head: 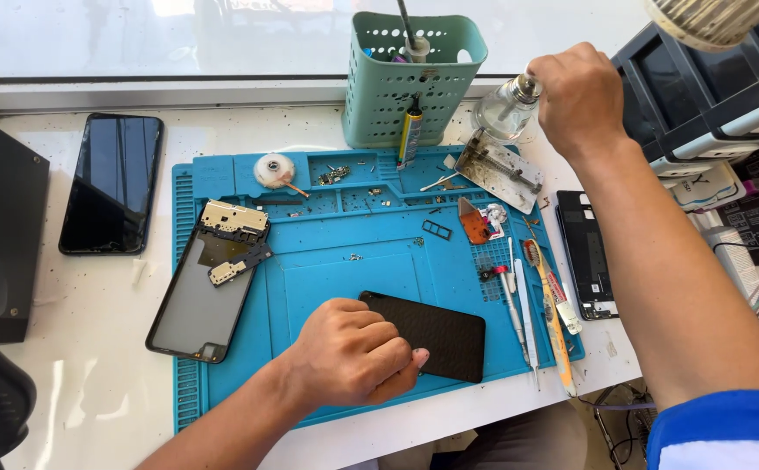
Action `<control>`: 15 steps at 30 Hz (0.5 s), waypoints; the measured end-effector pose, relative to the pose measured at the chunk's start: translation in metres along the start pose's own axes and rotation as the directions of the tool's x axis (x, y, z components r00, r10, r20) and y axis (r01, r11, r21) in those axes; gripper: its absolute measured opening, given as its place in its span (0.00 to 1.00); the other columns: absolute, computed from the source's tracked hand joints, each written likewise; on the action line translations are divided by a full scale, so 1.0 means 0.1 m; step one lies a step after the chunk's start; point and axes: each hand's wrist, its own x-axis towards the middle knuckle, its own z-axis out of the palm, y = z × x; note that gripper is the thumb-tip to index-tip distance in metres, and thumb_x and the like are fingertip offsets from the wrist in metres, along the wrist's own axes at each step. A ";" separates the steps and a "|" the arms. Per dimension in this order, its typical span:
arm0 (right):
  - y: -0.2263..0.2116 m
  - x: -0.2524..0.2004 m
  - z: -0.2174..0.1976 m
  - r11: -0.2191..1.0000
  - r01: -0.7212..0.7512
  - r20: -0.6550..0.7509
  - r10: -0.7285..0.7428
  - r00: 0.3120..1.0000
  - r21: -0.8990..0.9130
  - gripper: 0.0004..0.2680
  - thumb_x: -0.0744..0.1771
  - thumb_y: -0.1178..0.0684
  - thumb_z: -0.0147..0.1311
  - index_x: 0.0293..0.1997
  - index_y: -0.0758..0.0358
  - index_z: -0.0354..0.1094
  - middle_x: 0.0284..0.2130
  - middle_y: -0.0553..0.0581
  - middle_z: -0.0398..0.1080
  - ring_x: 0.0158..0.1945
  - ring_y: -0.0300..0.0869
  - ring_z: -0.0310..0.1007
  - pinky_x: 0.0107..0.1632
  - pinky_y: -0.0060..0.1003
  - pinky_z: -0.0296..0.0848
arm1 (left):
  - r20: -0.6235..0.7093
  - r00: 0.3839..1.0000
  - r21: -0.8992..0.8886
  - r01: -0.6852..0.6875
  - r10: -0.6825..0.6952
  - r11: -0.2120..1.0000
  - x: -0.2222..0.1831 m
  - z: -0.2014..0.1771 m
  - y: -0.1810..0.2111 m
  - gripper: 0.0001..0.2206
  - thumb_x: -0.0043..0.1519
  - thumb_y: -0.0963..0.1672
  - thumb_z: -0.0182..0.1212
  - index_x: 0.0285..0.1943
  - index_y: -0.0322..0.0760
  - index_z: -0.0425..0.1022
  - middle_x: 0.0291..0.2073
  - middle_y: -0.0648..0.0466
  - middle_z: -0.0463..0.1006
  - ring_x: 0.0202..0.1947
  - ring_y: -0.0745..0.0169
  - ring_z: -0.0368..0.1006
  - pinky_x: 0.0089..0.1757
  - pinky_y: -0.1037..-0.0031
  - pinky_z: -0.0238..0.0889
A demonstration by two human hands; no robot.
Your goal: Repairing a mobile phone by cleaning the screen and disassembling internal components using a screwdriver and prying tools
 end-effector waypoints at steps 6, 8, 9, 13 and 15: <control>-0.29 0.16 -0.37 0.914 -0.306 0.242 0.243 0.939 0.268 0.21 0.65 0.68 0.52 0.66 0.70 0.56 0.46 0.63 0.79 0.45 0.60 0.74 0.46 0.57 0.69 | -0.017 1.000 -0.015 0.007 -0.008 1.000 0.02 0.01 0.02 0.20 0.68 0.42 0.60 0.22 0.42 0.57 0.14 0.58 0.59 0.12 0.65 0.52 0.21 0.73 0.45; -0.32 0.19 -0.36 0.922 -0.309 0.263 0.247 0.933 0.232 0.20 0.65 0.67 0.53 0.66 0.70 0.60 0.45 0.63 0.79 0.45 0.59 0.75 0.46 0.56 0.71 | -0.021 1.000 -0.006 0.014 -0.014 1.000 0.01 0.01 0.03 0.20 0.68 0.42 0.60 0.22 0.42 0.57 0.14 0.58 0.58 0.12 0.65 0.52 0.20 0.73 0.44; -0.35 0.20 -0.34 0.930 -0.315 0.295 0.252 0.922 0.189 0.18 0.66 0.65 0.54 0.65 0.70 0.64 0.45 0.62 0.79 0.45 0.59 0.76 0.46 0.55 0.72 | -0.026 0.999 -0.009 0.025 -0.025 1.000 0.00 0.02 0.04 0.20 0.68 0.42 0.60 0.22 0.42 0.58 0.13 0.58 0.58 0.12 0.66 0.51 0.20 0.73 0.44; -0.31 0.12 -0.28 0.940 -0.325 0.329 0.277 0.903 0.102 0.19 0.66 0.61 0.57 0.66 0.65 0.66 0.42 0.65 0.77 0.39 0.59 0.75 0.37 0.53 0.73 | -0.026 0.999 -0.001 0.027 -0.027 1.000 -0.02 0.02 0.05 0.20 0.70 0.43 0.59 0.22 0.42 0.59 0.14 0.58 0.59 0.12 0.65 0.54 0.21 0.72 0.46; -0.27 0.12 -0.29 0.953 -0.288 0.255 0.257 0.932 0.092 0.20 0.65 0.61 0.56 0.67 0.65 0.65 0.46 0.53 0.79 0.44 0.57 0.74 0.41 0.53 0.65 | -0.019 1.000 0.011 0.008 -0.008 1.000 -0.03 0.04 0.03 0.20 0.70 0.42 0.60 0.23 0.43 0.60 0.13 0.59 0.61 0.12 0.68 0.54 0.21 0.75 0.46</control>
